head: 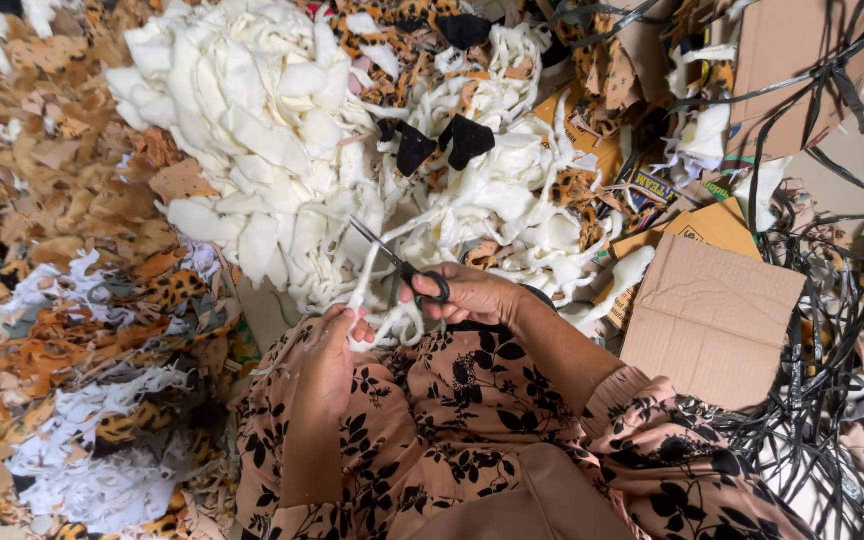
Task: The person sits on the floor and uses scissors to cut a white fabric strip into smaller pieces. The cut pieces are dropped onto a pile of other fabric scraps on the floor.
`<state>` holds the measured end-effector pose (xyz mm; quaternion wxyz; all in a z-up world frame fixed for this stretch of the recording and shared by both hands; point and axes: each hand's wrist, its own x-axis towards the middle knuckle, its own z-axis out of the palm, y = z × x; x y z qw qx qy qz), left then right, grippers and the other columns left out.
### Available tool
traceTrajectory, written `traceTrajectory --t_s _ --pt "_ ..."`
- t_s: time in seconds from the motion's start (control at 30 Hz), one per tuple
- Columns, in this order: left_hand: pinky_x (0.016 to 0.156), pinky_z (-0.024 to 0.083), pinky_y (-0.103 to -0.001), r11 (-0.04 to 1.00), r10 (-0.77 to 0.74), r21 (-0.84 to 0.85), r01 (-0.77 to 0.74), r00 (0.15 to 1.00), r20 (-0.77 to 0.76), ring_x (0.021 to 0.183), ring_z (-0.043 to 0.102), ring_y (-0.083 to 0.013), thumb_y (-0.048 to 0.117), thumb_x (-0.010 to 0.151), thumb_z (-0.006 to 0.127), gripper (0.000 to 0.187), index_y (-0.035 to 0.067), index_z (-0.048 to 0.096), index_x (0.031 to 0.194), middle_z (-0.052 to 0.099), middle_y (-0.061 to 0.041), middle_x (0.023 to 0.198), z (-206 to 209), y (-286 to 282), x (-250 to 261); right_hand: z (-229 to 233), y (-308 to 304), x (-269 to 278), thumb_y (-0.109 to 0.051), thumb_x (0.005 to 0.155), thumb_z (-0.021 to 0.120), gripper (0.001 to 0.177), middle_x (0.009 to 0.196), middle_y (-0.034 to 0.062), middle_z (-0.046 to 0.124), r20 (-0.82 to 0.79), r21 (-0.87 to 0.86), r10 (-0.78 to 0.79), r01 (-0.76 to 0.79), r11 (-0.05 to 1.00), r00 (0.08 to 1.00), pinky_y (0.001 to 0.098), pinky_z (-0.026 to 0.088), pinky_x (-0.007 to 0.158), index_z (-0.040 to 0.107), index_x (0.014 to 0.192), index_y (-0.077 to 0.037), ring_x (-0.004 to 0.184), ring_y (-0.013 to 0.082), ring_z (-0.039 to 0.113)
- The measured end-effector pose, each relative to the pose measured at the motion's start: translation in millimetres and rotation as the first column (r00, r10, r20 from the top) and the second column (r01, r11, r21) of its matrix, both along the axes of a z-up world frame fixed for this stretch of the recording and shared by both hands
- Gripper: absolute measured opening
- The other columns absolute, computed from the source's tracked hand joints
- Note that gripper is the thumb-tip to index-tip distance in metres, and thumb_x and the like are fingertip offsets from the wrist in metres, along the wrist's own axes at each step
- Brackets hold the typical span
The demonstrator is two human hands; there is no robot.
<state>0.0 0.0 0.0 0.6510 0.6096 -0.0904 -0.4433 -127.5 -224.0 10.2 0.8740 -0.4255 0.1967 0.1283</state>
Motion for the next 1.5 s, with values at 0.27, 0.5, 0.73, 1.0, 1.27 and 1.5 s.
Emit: traceTrajectory --t_s 0.27,0.5,0.73,1.0,1.27,1.5 --pt "0.095 0.045 -0.039 0.959 0.145 -0.211 -0.188 0.968 -0.203 0.09 0.053 -0.0176 0.016 0.105 0.049 0.01 0.006 0.052 0.106 0.048 -0.003 0.086 21 2 -9 23 10 3 -0.041 0.089 0.078 0.038 0.068 0.0103 0.065 -0.003 -0.37 0.063 -0.06 0.927 0.998 0.0181 0.04 0.049 0.066 0.101 -0.007 0.056 0.0101 0.05" --pt "0.114 0.035 -0.051 0.905 0.059 -0.395 -0.156 0.967 -0.246 0.108 0.061 -0.0281 0.014 0.101 0.052 0.01 0.008 0.056 0.108 0.06 -0.011 0.093 43 -10 -19 6 72 10 -0.068 0.089 0.068 0.069 0.056 0.0102 0.055 -0.158 -0.309 -0.274 0.216 0.926 0.949 0.0243 0.034 0.04 0.061 0.107 -0.002 0.045 0.0133 0.044" --pt "0.121 0.025 -0.055 0.913 0.093 -0.36 -0.19 0.958 -0.271 0.117 0.06 -0.0302 0.015 0.099 0.054 0.01 0.012 0.053 0.109 0.061 -0.011 0.097 33 32 -14 76 53 1 -0.054 0.088 0.076 0.06 0.073 0.0097 0.063 -0.053 -0.509 -0.448 0.361 0.781 0.893 0.0235 0.038 0.044 0.062 0.123 -0.008 0.051 0.0114 0.051" --pt "0.112 0.032 -0.054 0.882 0.15 -0.335 -0.332 0.871 -0.467 0.107 0.057 -0.027 0.015 0.096 0.053 0.009 0.016 0.051 0.105 0.056 -0.006 0.094 20 47 -27 49 73 -95 -0.071 0.08 0.064 0.086 0.076 0.0125 0.07 -0.248 -0.224 0.406 -0.46 0.859 0.879 0.0206 0.036 0.041 0.062 0.132 -0.003 0.049 0.0097 0.047" --pt "0.101 0.035 -0.047 0.897 0.1 -0.361 -0.254 0.914 -0.394 0.099 0.054 -0.021 0.015 0.097 0.052 0.008 0.017 0.05 0.104 0.052 -0.002 0.089 25 28 -28 62 87 -53 -0.07 0.087 0.056 0.079 0.083 0.0154 0.067 -0.125 -0.375 0.356 -0.376 0.847 0.926 0.02 0.035 0.042 0.062 0.127 -0.002 0.053 0.0089 0.044" --pt "0.095 0.036 -0.04 0.881 0.117 -0.369 -0.296 0.892 -0.436 0.092 0.049 -0.0172 0.014 0.098 0.049 0.008 0.019 0.046 0.104 0.045 0.002 0.086 14 22 -28 39 88 -42 -0.063 0.089 0.062 0.067 0.079 0.0152 0.07 -0.092 -0.321 0.128 -0.151 0.935 0.988 0.0202 0.033 0.043 0.065 0.118 -0.004 0.061 0.0108 0.047"
